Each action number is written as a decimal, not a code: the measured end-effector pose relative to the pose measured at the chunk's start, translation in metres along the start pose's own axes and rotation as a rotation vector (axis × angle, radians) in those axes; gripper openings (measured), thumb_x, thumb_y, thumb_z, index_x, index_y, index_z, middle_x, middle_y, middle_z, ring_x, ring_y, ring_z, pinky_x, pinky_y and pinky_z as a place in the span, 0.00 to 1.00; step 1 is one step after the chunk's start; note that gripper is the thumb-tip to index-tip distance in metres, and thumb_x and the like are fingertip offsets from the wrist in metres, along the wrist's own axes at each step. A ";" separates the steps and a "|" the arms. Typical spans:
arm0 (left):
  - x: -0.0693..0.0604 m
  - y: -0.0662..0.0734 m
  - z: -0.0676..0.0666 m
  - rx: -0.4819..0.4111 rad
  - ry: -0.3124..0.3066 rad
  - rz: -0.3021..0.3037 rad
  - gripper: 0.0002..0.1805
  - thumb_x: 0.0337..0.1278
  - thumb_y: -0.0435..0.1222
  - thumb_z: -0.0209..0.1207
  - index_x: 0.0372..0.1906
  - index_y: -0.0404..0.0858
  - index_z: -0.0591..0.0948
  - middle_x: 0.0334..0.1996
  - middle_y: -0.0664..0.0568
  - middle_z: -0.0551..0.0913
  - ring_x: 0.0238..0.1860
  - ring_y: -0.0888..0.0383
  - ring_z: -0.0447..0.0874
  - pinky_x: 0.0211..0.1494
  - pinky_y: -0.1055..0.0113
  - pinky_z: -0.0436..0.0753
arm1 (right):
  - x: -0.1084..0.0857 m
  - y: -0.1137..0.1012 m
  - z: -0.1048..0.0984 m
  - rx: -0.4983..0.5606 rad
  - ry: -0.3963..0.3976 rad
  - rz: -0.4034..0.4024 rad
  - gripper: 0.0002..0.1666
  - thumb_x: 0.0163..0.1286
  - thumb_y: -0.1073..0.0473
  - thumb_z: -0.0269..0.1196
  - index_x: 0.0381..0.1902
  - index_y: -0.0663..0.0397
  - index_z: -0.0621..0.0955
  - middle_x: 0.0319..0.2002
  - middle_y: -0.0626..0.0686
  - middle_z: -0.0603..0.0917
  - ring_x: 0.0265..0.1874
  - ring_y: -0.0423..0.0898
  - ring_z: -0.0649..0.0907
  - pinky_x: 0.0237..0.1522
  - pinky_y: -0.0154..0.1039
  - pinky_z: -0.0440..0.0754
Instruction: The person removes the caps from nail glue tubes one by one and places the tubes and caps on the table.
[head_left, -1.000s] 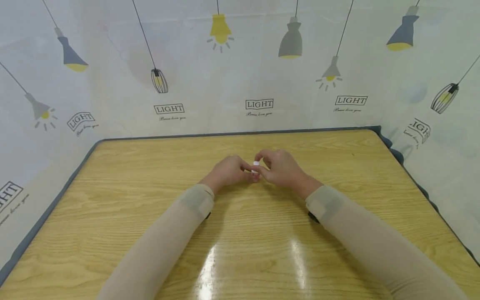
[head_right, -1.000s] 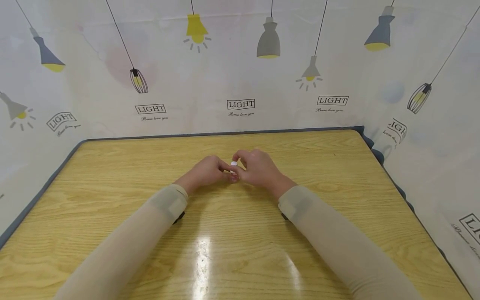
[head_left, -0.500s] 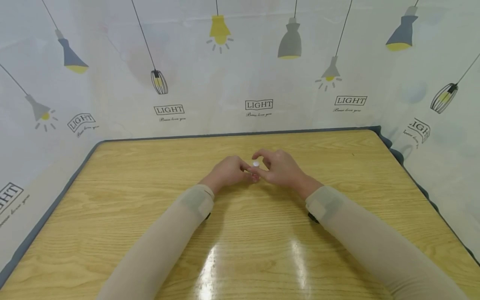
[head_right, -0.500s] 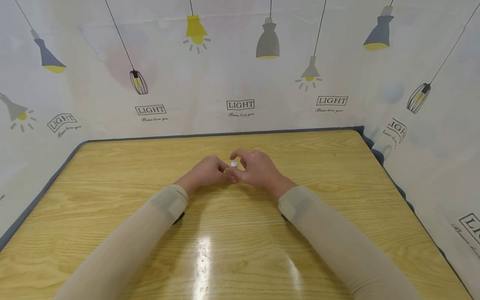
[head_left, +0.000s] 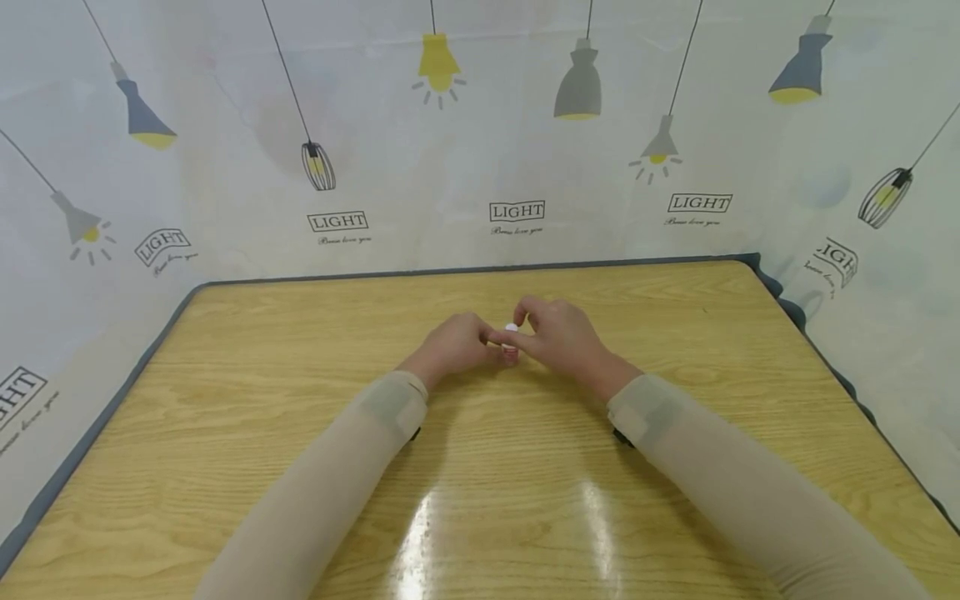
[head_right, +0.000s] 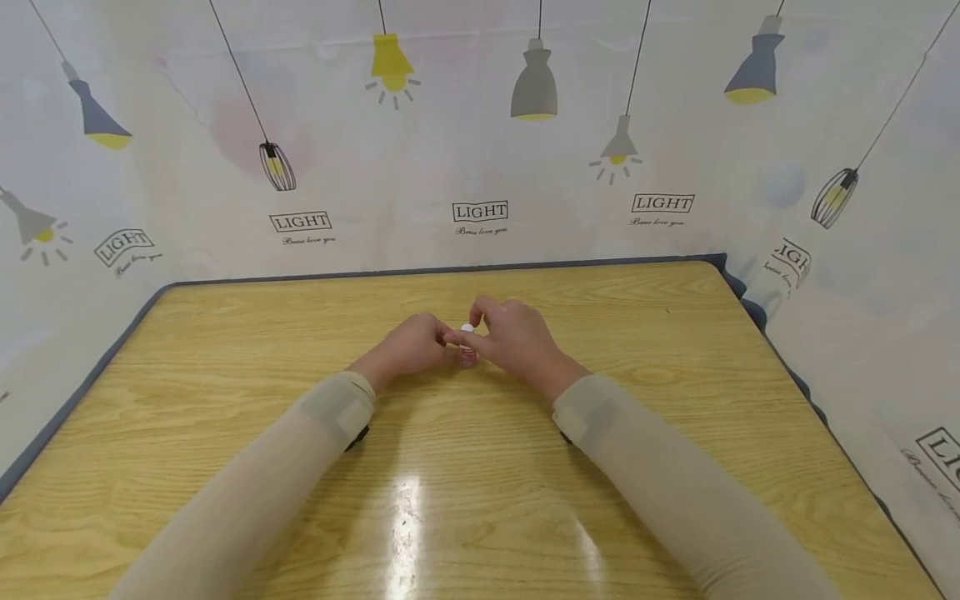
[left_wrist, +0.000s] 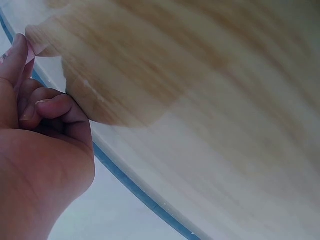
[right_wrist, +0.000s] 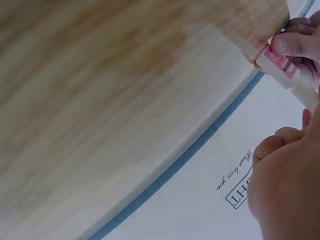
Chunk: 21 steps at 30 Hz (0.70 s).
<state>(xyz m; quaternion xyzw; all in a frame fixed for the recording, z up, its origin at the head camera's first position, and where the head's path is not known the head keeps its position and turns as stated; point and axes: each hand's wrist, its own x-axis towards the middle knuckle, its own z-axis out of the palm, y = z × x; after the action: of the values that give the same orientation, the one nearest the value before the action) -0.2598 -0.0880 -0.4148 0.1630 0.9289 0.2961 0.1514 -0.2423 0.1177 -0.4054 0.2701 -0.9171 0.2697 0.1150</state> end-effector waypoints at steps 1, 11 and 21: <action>0.000 0.000 0.000 0.001 0.001 0.001 0.16 0.62 0.58 0.72 0.50 0.60 0.93 0.38 0.60 0.90 0.35 0.58 0.73 0.45 0.61 0.73 | 0.000 0.000 0.000 -0.001 -0.002 -0.002 0.17 0.71 0.46 0.73 0.39 0.54 0.83 0.16 0.45 0.66 0.17 0.40 0.62 0.24 0.37 0.62; -0.001 0.002 0.000 0.003 0.010 0.000 0.19 0.60 0.59 0.73 0.54 0.59 0.92 0.35 0.60 0.90 0.36 0.58 0.73 0.45 0.61 0.73 | 0.000 0.001 0.000 -0.007 -0.004 -0.041 0.12 0.74 0.51 0.71 0.42 0.54 0.84 0.16 0.45 0.67 0.16 0.40 0.62 0.24 0.36 0.61; 0.000 0.001 0.001 0.005 0.002 0.017 0.20 0.61 0.58 0.73 0.55 0.60 0.91 0.42 0.61 0.92 0.38 0.58 0.74 0.48 0.61 0.74 | 0.000 0.002 0.000 0.047 0.000 -0.100 0.06 0.72 0.60 0.67 0.43 0.56 0.86 0.14 0.44 0.66 0.15 0.38 0.61 0.23 0.34 0.59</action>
<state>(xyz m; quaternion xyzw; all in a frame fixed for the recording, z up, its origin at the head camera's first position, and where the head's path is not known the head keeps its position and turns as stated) -0.2596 -0.0870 -0.4149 0.1709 0.9283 0.2953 0.1475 -0.2435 0.1197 -0.4061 0.3183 -0.8958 0.2852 0.1220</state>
